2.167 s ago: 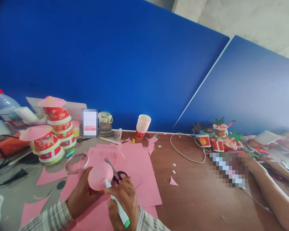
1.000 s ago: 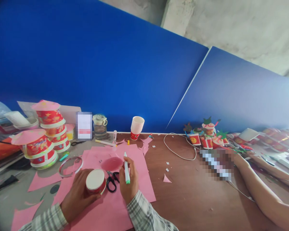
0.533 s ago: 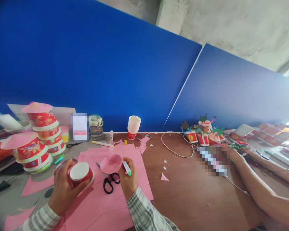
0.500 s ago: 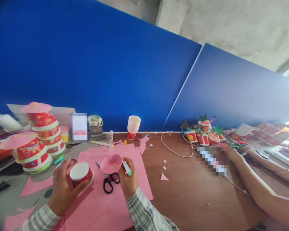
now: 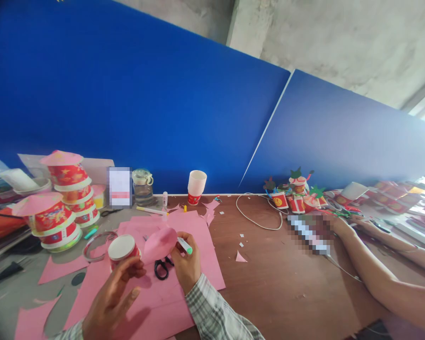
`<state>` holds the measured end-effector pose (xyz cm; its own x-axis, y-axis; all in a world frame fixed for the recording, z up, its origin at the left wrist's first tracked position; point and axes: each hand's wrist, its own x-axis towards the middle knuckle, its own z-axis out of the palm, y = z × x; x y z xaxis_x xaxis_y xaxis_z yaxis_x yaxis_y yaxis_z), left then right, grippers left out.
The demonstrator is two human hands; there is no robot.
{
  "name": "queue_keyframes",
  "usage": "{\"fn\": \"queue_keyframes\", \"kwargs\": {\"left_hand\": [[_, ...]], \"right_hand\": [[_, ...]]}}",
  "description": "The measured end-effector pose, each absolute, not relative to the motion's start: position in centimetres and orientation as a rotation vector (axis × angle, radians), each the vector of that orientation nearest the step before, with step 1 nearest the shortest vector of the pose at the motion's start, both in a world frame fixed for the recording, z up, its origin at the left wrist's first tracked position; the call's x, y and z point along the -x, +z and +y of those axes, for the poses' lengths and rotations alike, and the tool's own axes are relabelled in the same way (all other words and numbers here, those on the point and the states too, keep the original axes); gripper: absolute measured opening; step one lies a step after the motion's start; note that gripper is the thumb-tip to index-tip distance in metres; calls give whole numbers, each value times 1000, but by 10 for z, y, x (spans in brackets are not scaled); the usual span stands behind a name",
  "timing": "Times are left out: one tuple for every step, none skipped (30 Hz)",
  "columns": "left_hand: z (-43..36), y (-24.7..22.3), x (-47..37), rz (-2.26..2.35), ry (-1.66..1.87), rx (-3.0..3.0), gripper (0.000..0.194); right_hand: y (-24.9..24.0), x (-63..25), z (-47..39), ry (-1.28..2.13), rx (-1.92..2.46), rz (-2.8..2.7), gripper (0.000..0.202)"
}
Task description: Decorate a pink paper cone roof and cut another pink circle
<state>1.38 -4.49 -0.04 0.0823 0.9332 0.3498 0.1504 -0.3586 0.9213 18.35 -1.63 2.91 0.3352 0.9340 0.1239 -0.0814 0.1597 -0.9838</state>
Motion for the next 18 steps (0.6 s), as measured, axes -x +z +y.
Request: {"fn": "queue_keyframes", "kwargs": {"left_hand": [[-44,-1,-18,1041,1295,-1542,44],[-43,0,-21,994,1275,-1465,42],[-42,1,-24,945,1238,-1420,40],[-42,2,-26,906,1205,-1395,38],[-42,4,-27,881,1177,-1382,35],[-42,5,-27,877,1152,-1379,34],[-43,7,-27,892,1139,-1378,34],[-43,8,-27,918,1137,-1377,34],[-44,8,-27,949,1143,-1373,35],[-44,8,-26,979,1152,-1370,37],[-45,7,-26,999,1157,-1368,37],[-44,6,-26,1011,1162,-1369,36],[-44,4,-25,1020,1162,-1369,34],[-43,3,-25,1030,1159,-1369,33],[-42,2,-25,1040,1154,-1368,32],[-42,2,-25,1052,1149,-1365,33],[-41,2,-26,1063,1144,-1361,34],[-40,4,-26,1074,1140,-1355,34]], "right_hand": [[30,-182,-18,930,1160,-958,22],[30,-180,-21,948,1154,-965,21],[31,-178,-23,962,1149,-971,21],[31,-175,-26,970,1144,-977,20],[32,-173,-29,975,1139,-982,20],[32,-171,-32,980,1132,-986,19],[32,-168,-35,987,1123,-992,19],[32,-165,-38,994,1113,-997,18],[32,-163,-40,1000,1104,-1003,18],[32,-161,-43,1003,1094,-1008,17],[31,-159,-45,1001,1087,-1013,16],[30,-158,-47,993,1083,-1018,16],[29,-156,-48,981,1080,-1022,16],[27,-155,-49,967,1078,-1028,16],[25,-154,-49,952,1077,-1034,16],[23,-152,-49,936,1077,-1043,16],[20,-151,-49,922,1077,-1054,16],[18,-150,-49,907,1076,-1066,16]]}}
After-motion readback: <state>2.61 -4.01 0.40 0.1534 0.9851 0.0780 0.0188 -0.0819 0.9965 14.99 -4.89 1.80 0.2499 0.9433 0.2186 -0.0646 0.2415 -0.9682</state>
